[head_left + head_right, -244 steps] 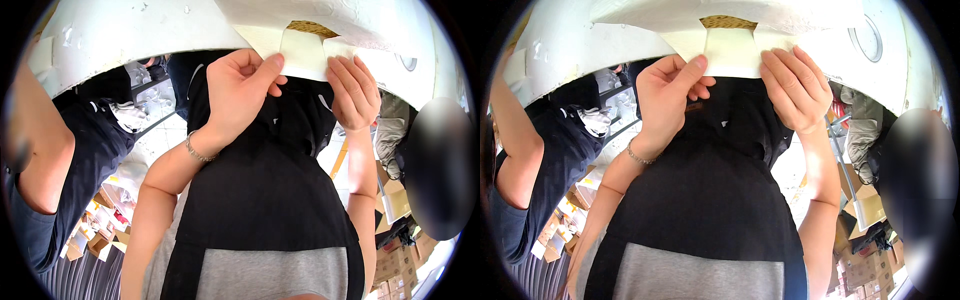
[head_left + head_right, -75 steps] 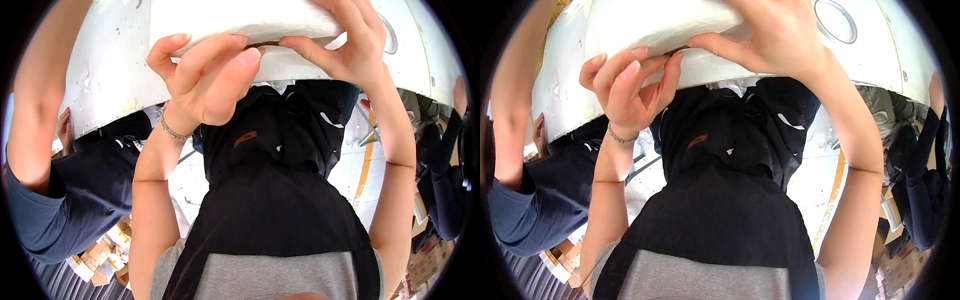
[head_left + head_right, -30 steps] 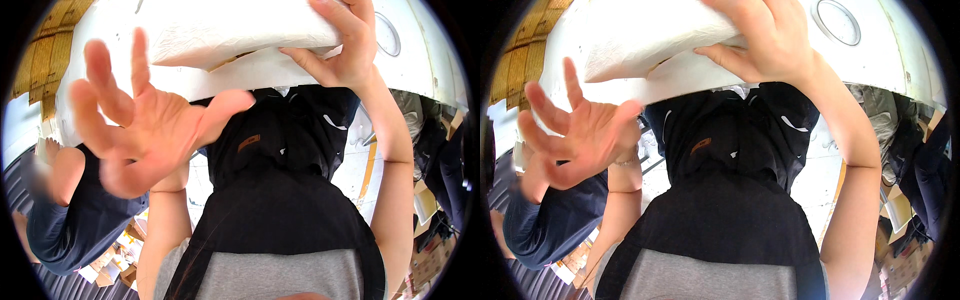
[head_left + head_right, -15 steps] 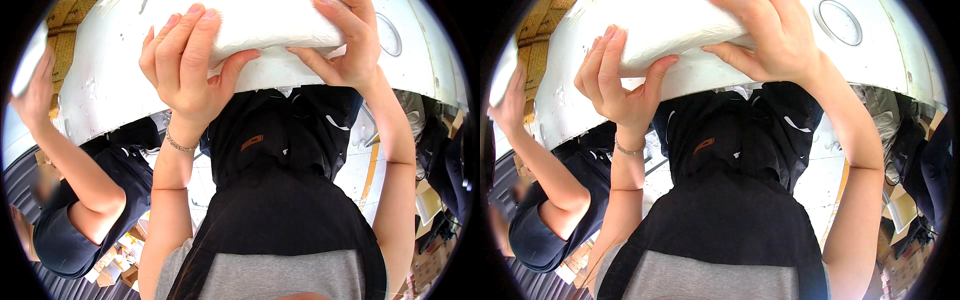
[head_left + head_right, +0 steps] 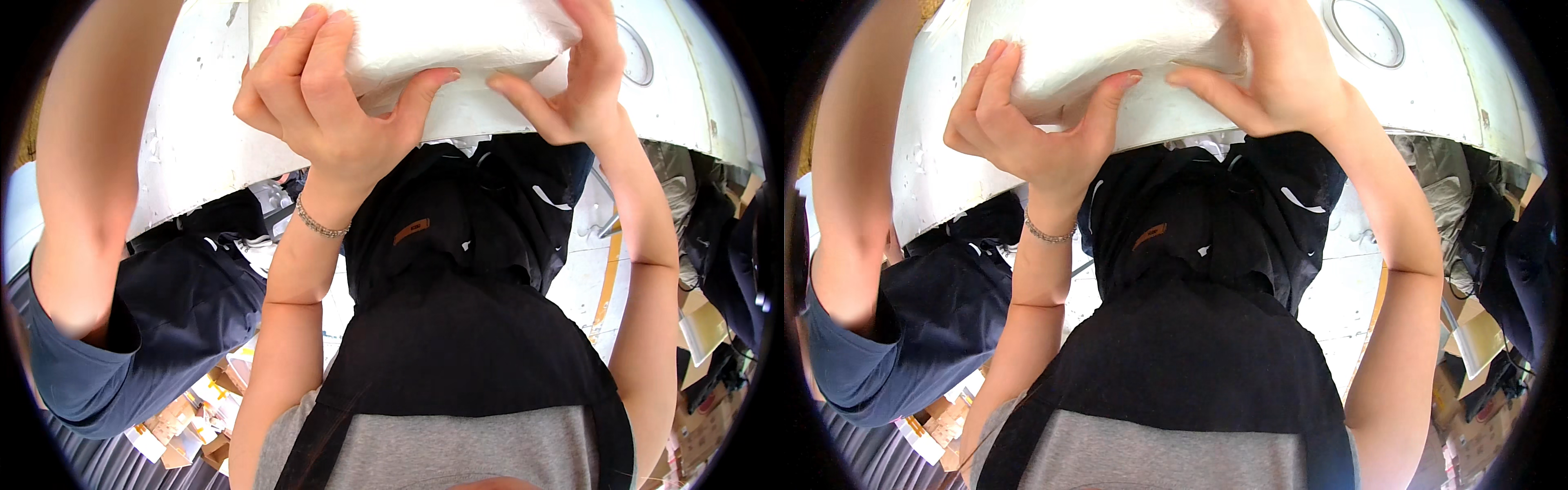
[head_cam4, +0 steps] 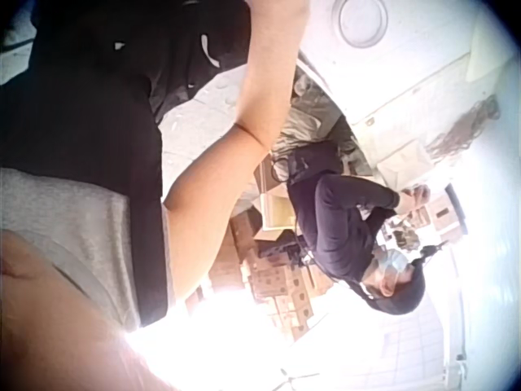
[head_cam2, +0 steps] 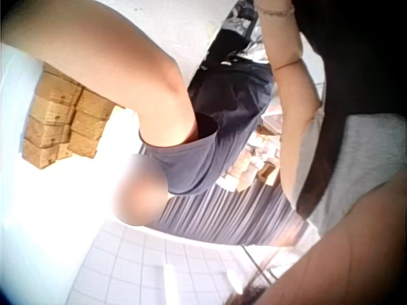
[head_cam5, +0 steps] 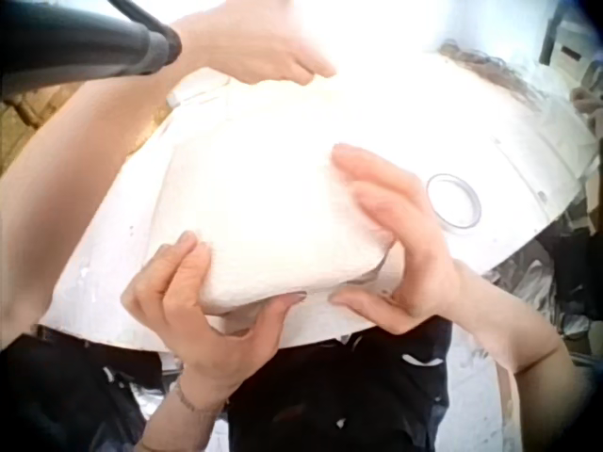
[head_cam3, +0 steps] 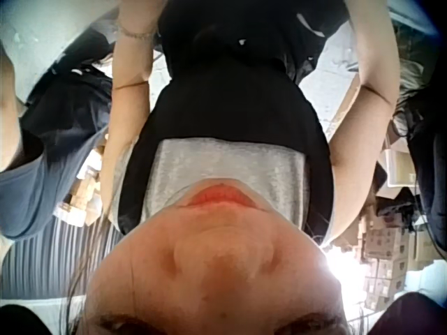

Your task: The person wraps woven baskets in white paper on a table. They fold the paper around each basket, smooth the edges, and secure the package with clear tape. The process is repeated for multiple baskets, with the person handling each item individually.

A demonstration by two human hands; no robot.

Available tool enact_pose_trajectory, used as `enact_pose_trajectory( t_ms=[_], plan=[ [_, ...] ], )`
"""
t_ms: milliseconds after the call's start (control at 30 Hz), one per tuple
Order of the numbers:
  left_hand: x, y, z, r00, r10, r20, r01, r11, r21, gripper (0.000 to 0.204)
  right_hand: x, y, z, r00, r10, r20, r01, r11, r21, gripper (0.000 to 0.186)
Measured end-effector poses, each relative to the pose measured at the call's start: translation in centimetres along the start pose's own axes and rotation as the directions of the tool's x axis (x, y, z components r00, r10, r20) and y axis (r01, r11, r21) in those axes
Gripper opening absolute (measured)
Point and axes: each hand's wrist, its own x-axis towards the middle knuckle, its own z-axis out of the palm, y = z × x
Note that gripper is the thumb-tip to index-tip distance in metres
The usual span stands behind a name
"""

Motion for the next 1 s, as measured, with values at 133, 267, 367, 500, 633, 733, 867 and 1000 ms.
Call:
enact_pose_trajectory(
  t_ms=[133, 267, 367, 500, 633, 733, 867, 1000],
  plan=[
    [0.1, 0.2, 0.0, 1.000, -0.008, -0.002, 0.008, 1.000, 0.019, 0.088, 2.1, -3.2, -1.4, 0.954, 0.278, 0.109, -0.285, 0.958, 0.044, 0.080],
    [0.9, 1.5, 0.0, 0.996, -0.083, -0.019, 0.084, 0.996, 0.025, 0.089, 0.1, -1.8, -0.3, 0.976, 0.211, 0.061, -0.213, 0.977, 0.024, 0.074],
    [0.9, 2.3, 0.4, 0.990, -0.124, -0.063, 0.126, 0.991, 0.039, 0.088, -0.4, -1.3, 0.4, 0.985, 0.170, 0.006, -0.170, 0.985, 0.000, 0.069],
    [0.7, 1.5, -0.2, 0.997, -0.078, -0.026, 0.079, 0.996, 0.036, 0.088, 0.0, -1.6, 0.5, 0.982, 0.187, -0.009, -0.187, 0.982, 0.003, 0.067],
    [-0.2, -1.1, -1.7, 0.998, 0.028, 0.059, -0.021, 0.995, -0.102, 0.075, -0.1, -1.4, 0.5, 0.982, 0.189, 0.002, -0.189, 0.982, -0.020, 0.066],
    [0.5, -2.3, -2.3, 0.992, 0.073, 0.105, -0.056, 0.987, -0.152, 0.068, -0.1, -1.6, 0.4, 0.983, 0.184, 0.006, -0.184, 0.983, -0.018, 0.066],
    [1.4, -3.1, -3.3, 0.968, 0.108, 0.228, -0.067, 0.982, -0.177, 0.062, 0.7, -2.3, 0.2, 0.975, 0.220, -0.015, -0.221, 0.975, -0.013, 0.065],
    [1.0, -0.9, -2.4, 0.995, -0.018, 0.102, 0.038, 0.978, -0.205, 0.054, 0.8, -2.5, 0.2, 0.971, 0.238, -0.001, -0.238, 0.971, -0.003, 0.067]
  ],
)
